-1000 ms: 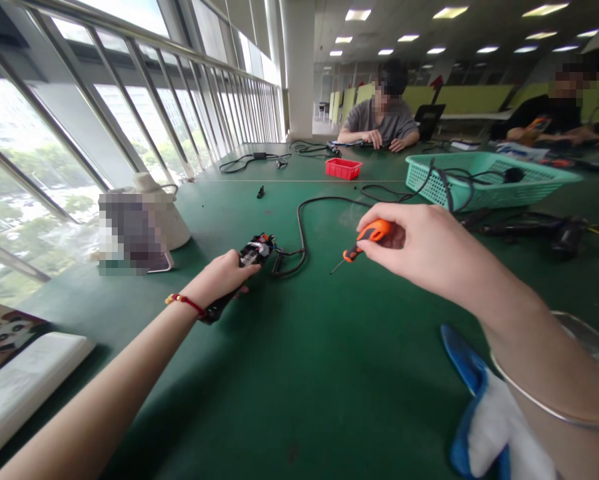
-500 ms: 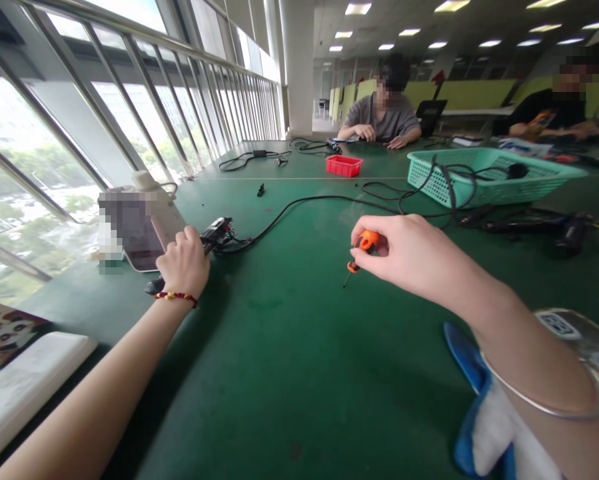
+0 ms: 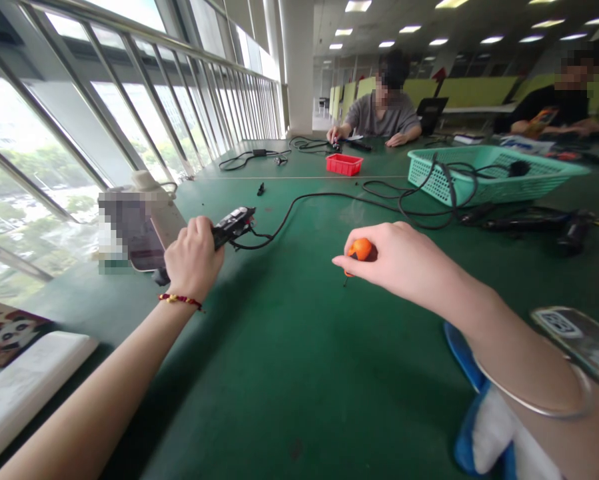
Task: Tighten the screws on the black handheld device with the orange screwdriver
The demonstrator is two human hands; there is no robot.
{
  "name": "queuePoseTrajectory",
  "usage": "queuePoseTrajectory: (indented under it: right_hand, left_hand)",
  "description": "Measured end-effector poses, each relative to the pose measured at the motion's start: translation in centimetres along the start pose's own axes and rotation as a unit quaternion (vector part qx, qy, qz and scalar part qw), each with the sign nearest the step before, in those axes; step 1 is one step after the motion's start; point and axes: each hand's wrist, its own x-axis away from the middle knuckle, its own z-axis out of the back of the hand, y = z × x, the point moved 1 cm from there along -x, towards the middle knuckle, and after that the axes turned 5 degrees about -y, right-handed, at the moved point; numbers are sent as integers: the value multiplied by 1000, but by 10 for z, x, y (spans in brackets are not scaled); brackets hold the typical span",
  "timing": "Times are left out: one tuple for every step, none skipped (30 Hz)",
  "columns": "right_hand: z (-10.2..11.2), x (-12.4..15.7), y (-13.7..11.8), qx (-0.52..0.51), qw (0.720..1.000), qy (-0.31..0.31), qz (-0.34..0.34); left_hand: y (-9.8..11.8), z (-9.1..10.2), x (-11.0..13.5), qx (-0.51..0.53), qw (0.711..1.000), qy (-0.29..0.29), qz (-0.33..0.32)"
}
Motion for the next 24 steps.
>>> queuePoseTrajectory:
  right_hand:
    - [-2, 0, -2, 12, 1000, 13, -2]
    - [-4, 0, -4, 27, 999, 31, 0]
    - [-6, -1, -5, 41, 998, 54, 4]
    - [-7, -2, -6, 50, 996, 77, 14]
    - [-8, -3, -5, 56, 994, 93, 29]
    - [-9, -4, -4, 61, 992, 101, 47]
    - [-11, -6, -2, 64, 990, 101, 68]
    - [-13, -8, 0, 69, 989, 92, 92]
    - [-15, -11, 3, 75, 988, 75, 116]
    - [-19, -13, 6, 80, 986, 53, 135]
    - [-23, -16, 10, 79, 986, 24, 146]
    - [-28, -19, 14, 74, 986, 3, 147]
    - [-34, -21, 18, 72, 988, -9, 138]
    - [-39, -24, 21, 71, 988, -13, 134]
    - [-46, -26, 24, 69, 988, -21, 133]
    - [-52, -28, 27, 70, 989, -22, 127]
    - [-58, -29, 29, 75, 990, -18, 117]
    - [-63, -31, 32, 76, 991, -14, 105]
    - [-68, -32, 34, 74, 993, -15, 94]
    - [-73, -32, 35, 69, 994, -20, 85]
    - [-77, -32, 37, 63, 995, -26, 77]
    - [-80, -32, 38, 56, 995, -33, 75]
    - [-82, -32, 39, 50, 995, -38, 74]
    - [-84, -32, 40, 45, 995, -42, 73]
  left_hand:
    - [8, 0, 3, 19, 1000, -4, -22]
    - [17, 0, 7, 39, 998, -13, -49]
    - [26, -1, 11, 59, 994, -24, -89]
    - [35, -2, 16, 76, 987, -34, -136]
    - [44, -3, 20, 91, 978, -39, -182]
    - [51, -4, 24, 104, 968, -41, -224]
    - [57, -4, 27, 116, 956, -42, -266]
    - [61, -5, 30, 128, 943, -39, -304]
    - [63, -5, 31, 139, 932, -33, -333]
    - [64, -5, 31, 147, 925, -25, -349]
    - [63, -5, 31, 152, 922, -16, -355]
    - [62, -6, 29, 152, 922, -8, -355]
    - [61, -7, 28, 150, 924, -2, -351]
    - [59, -9, 27, 147, 927, -1, -345]
    - [58, -11, 25, 147, 929, -5, -341]
    - [57, -13, 24, 149, 930, -13, -337]
    - [56, -16, 23, 157, 931, -22, -328]
    - [56, -18, 23, 169, 933, -33, -315]
    - [55, -19, 22, 183, 934, -45, -303]
    - [54, -20, 21, 199, 932, -59, -297]
    - [52, -20, 20, 218, 927, -73, -295]
    - [50, -21, 17, 239, 922, -85, -294]
    - [46, -21, 14, 262, 916, -93, -289]
    - [41, -22, 10, 286, 912, -96, -277]
